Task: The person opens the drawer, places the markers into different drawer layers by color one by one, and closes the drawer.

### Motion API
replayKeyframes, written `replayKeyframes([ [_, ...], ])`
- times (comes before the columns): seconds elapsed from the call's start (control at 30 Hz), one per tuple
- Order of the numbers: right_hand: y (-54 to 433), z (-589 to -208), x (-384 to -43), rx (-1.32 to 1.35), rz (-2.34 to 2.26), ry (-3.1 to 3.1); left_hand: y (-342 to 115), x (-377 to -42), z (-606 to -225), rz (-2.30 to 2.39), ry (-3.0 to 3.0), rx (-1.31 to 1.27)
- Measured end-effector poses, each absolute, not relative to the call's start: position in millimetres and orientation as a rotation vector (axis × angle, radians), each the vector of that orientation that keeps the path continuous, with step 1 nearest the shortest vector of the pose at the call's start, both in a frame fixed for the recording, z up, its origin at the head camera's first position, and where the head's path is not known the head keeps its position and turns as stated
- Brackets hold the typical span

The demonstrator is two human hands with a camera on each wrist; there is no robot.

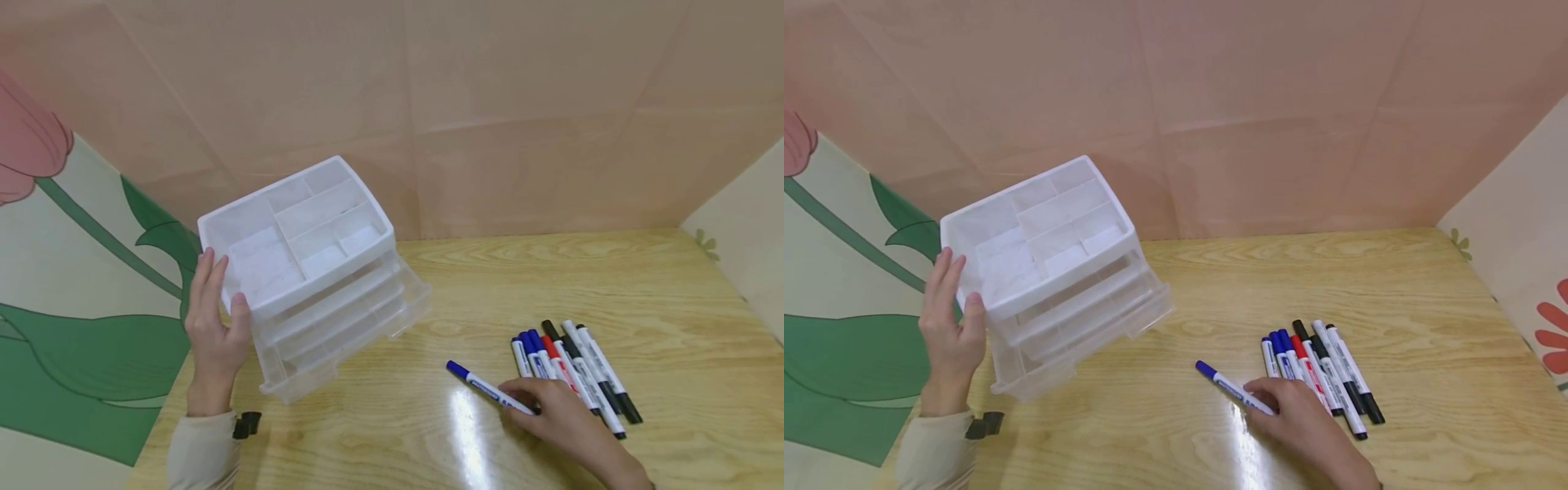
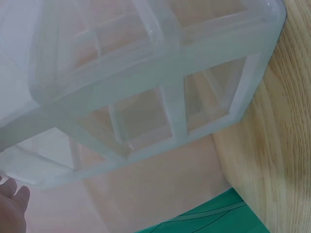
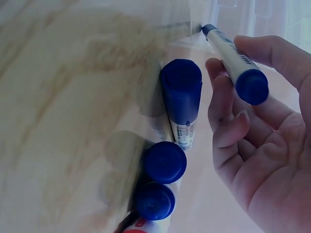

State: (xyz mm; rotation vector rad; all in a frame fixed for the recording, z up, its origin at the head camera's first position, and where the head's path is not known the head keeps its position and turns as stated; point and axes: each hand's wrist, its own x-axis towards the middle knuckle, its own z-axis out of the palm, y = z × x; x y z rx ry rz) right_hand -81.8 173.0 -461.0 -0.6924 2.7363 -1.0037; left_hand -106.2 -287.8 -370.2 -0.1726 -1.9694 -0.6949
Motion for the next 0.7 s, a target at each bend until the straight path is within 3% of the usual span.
replayKeyframes([
  [0.23,169,-455,-83,-0.665,-1.012,2.806,-287,-107,-371,-0.693,-1.967,-0.165],
  [0.7,159,-445,-87,-0.907,-1.231,2.97,-288,-107,-372,-0.678,-1.964,-0.189],
])
